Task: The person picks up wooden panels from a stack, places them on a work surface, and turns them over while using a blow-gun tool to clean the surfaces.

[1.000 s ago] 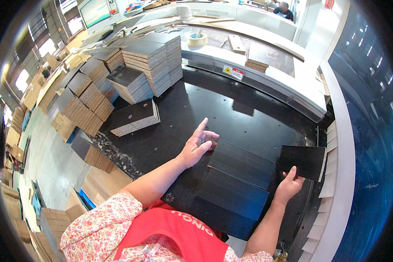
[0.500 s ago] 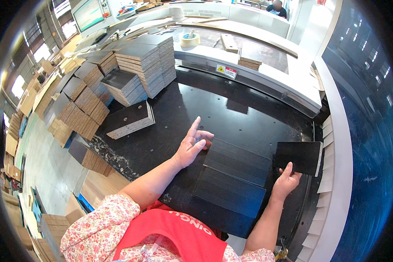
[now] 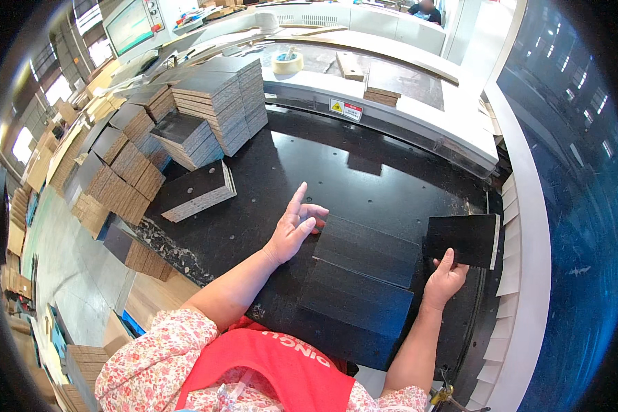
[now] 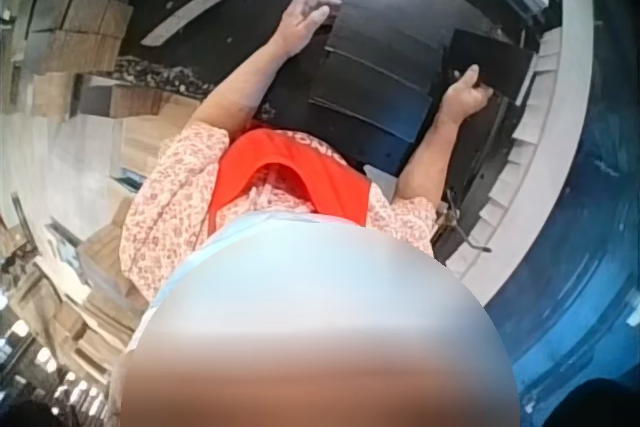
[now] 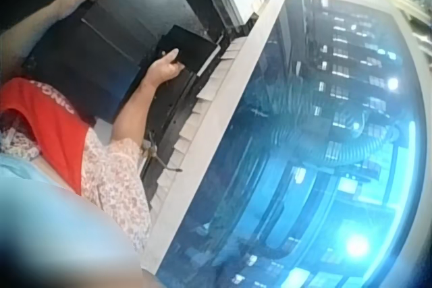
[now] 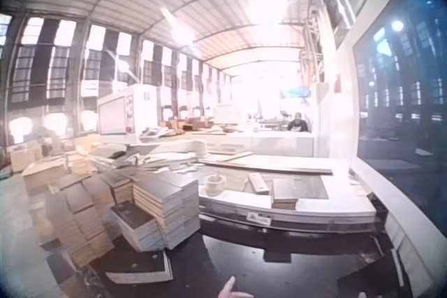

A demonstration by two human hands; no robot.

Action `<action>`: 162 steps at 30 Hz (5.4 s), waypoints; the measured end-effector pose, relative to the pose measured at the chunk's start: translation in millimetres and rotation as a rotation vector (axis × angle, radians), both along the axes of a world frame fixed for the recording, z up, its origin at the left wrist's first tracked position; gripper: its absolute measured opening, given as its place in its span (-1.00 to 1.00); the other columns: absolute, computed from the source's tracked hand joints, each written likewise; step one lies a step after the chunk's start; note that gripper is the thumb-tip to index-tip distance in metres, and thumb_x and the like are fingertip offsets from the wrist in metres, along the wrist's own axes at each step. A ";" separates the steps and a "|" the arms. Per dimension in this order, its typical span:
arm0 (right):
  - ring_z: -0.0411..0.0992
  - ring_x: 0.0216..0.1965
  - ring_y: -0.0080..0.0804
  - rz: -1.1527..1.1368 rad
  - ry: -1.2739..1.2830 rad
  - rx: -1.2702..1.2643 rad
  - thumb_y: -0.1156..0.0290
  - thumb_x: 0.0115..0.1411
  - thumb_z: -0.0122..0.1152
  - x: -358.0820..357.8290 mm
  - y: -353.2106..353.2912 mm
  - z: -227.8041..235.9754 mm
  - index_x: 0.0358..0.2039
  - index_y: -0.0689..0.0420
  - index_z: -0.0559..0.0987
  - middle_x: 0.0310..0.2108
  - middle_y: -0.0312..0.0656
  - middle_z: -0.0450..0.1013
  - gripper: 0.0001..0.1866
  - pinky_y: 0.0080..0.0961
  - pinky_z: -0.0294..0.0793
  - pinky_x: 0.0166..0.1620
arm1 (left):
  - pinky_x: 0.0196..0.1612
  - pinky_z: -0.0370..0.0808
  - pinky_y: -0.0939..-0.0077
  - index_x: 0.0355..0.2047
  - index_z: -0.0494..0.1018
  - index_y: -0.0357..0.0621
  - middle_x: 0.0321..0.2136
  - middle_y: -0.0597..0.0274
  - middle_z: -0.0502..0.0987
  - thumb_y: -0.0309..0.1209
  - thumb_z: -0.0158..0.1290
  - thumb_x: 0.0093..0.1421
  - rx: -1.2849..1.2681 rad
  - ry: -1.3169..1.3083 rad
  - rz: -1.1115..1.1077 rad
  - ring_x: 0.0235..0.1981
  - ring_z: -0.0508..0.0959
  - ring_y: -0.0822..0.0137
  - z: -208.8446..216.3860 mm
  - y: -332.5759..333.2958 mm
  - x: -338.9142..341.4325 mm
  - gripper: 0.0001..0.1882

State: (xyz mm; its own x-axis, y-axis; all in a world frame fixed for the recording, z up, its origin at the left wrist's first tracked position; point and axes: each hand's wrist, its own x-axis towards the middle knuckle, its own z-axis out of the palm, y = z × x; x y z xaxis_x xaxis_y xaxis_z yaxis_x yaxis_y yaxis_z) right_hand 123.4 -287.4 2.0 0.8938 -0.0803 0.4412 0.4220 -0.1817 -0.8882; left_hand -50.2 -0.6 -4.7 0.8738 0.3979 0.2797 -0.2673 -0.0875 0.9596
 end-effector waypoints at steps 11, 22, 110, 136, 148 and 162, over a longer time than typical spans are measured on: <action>0.44 -0.40 -0.52 0.020 0.007 0.007 0.26 0.36 0.08 1.7 -0.6 -2.3 -0.18 0.31 0.46 -0.30 -0.18 0.45 -0.69 -0.63 0.56 -0.43 | 0.12 0.37 0.38 0.41 -0.30 -0.20 -0.05 0.01 0.45 -0.29 -0.02 0.31 -0.057 -0.009 -0.008 -0.05 0.48 0.34 4.8 -1.7 -1.1 -0.14; 0.44 -0.42 -0.52 -0.064 0.048 -0.045 0.34 0.31 0.15 0.8 1.0 -0.5 -0.29 0.34 0.50 -0.36 -0.20 0.43 -0.75 -0.58 0.58 -0.41 | -0.02 0.45 0.35 0.42 -0.24 -0.02 -0.02 0.03 0.46 -0.27 -0.07 0.31 -0.060 -0.014 -0.009 -0.11 0.49 0.29 4.7 -3.5 0.5 -0.21; 0.44 -0.48 -0.45 0.086 -0.059 -0.047 0.37 0.30 0.14 -5.0 8.7 -4.5 -0.28 0.34 0.49 -0.37 -0.15 0.46 -0.77 -0.49 0.47 -0.39 | 0.21 0.25 0.06 -0.11 0.50 -0.05 0.04 -0.05 0.36 -0.29 0.31 -0.05 1.113 0.160 0.541 0.17 0.28 -0.11 5.8 44.4 8.3 -0.54; 0.51 -0.29 -0.07 0.146 -0.401 -1.337 0.50 0.21 -0.03 30.6 -27.1 42.3 -0.27 0.10 0.45 -0.31 -0.11 0.44 -0.90 -0.16 0.52 -0.24 | 0.31 0.10 0.08 0.19 0.32 -0.06 0.19 -0.05 0.23 -0.03 0.19 0.07 1.068 0.611 0.605 0.26 0.18 0.00 6.2 48.2 3.1 -0.28; 0.53 -0.30 -0.14 -0.020 -0.454 -1.404 0.45 0.22 -0.05 135.9 7.7 19.0 -0.32 0.04 0.46 -0.32 -0.17 0.45 -0.90 -0.18 0.53 -0.26 | 0.32 0.07 0.09 0.21 0.29 -0.07 0.23 -0.05 0.20 -0.06 0.17 0.09 1.093 0.613 0.550 0.28 0.16 -0.01 13.9 44.1 7.9 -0.29; 0.43 -0.05 -0.33 -0.068 -0.311 -1.842 0.32 0.23 0.01 252.4 6.5 28.6 -0.23 -0.10 0.58 -0.17 -0.37 0.45 -0.82 -0.30 0.54 -0.13 | 0.29 0.10 0.09 0.16 0.32 -0.11 0.18 -0.07 0.24 -0.11 0.22 0.04 1.123 0.570 0.542 0.23 0.21 -0.04 15.5 45.3 15.2 -0.30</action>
